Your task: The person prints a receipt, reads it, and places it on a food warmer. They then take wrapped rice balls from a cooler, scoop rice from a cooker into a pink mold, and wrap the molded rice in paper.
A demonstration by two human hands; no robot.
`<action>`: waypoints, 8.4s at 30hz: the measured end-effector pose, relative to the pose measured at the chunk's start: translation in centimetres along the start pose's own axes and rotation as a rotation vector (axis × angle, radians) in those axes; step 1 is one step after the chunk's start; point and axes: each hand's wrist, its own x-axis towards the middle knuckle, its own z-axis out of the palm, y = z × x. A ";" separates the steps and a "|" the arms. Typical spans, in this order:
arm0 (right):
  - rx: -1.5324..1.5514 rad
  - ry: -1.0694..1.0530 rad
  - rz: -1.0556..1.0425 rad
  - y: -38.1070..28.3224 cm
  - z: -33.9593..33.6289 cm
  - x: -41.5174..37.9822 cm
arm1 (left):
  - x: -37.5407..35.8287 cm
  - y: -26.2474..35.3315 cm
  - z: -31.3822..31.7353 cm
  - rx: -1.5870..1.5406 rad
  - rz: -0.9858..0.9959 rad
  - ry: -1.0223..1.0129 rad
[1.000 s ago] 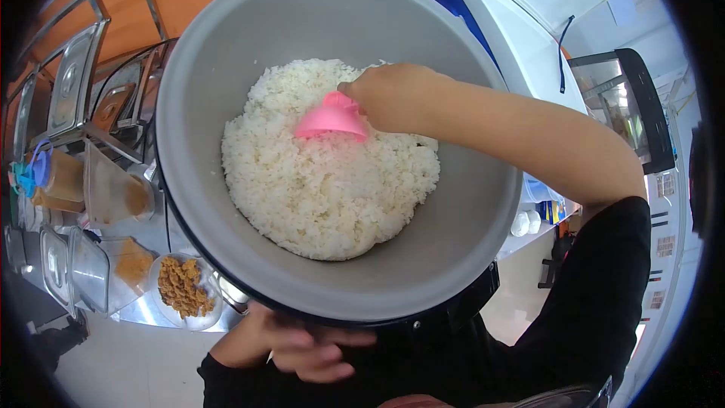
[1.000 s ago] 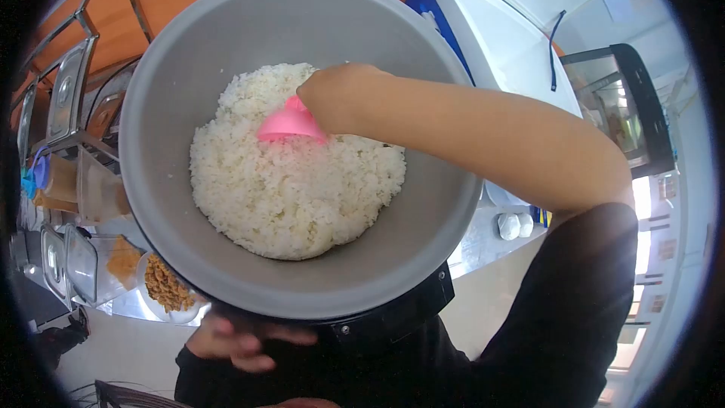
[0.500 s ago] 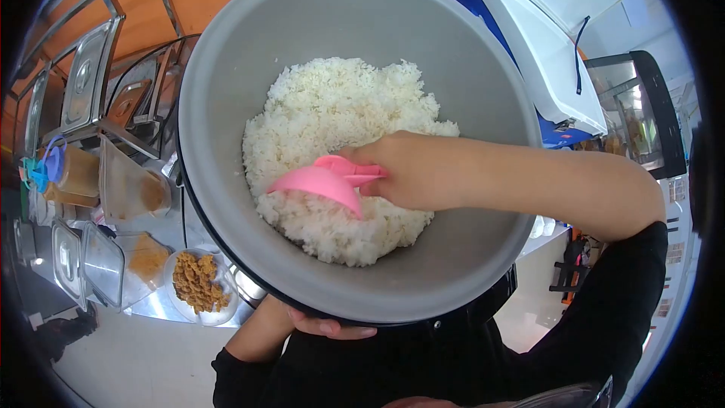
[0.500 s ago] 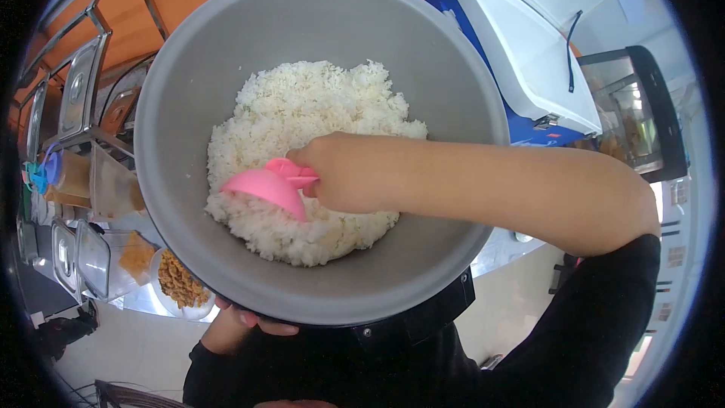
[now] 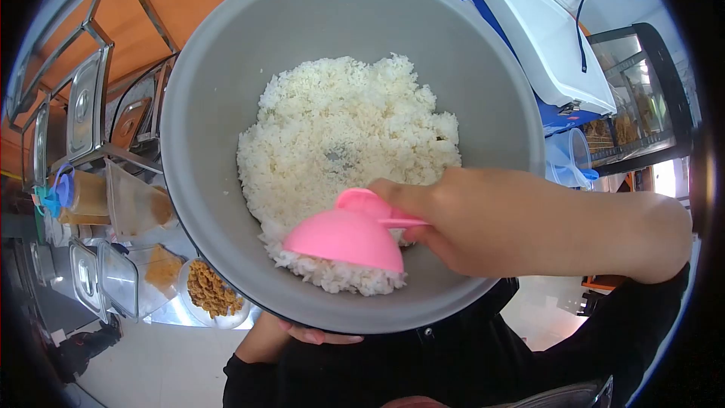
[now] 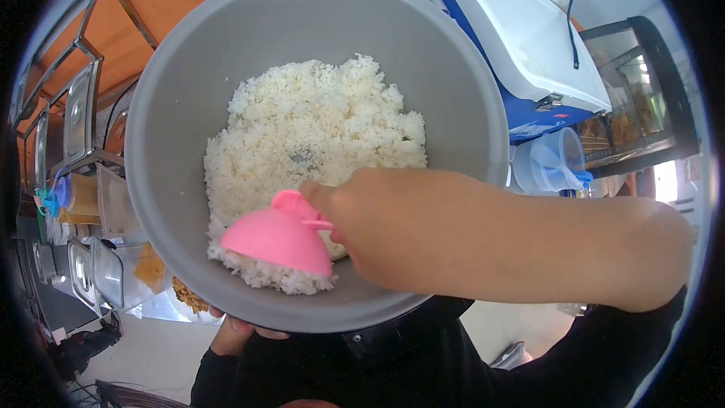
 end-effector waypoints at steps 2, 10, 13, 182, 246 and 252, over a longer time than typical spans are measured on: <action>-0.108 0.159 -0.110 0.5 1.0 0.9 | 0.2 0.2 -0.5 -0.142 -0.116 -0.006; -0.614 0.737 -0.431 3.1 -0.5 6.6 | 2.0 1.6 -1.4 -0.912 -0.803 0.136; -0.500 0.764 -0.254 5.6 -1.1 7.8 | 2.7 -0.2 -2.3 -0.728 -0.646 -0.036; 0.726 1.341 -0.046 34.0 40.5 1.1 | 21.1 1.3 33.0 -0.048 -1.291 -0.969; 0.227 0.964 -0.302 36.5 42.3 -5.3 | 7.9 4.9 24.4 0.497 -0.864 -0.520; 0.263 0.917 -0.275 36.3 43.5 -6.1 | 5.2 6.0 24.8 0.703 -0.899 -0.733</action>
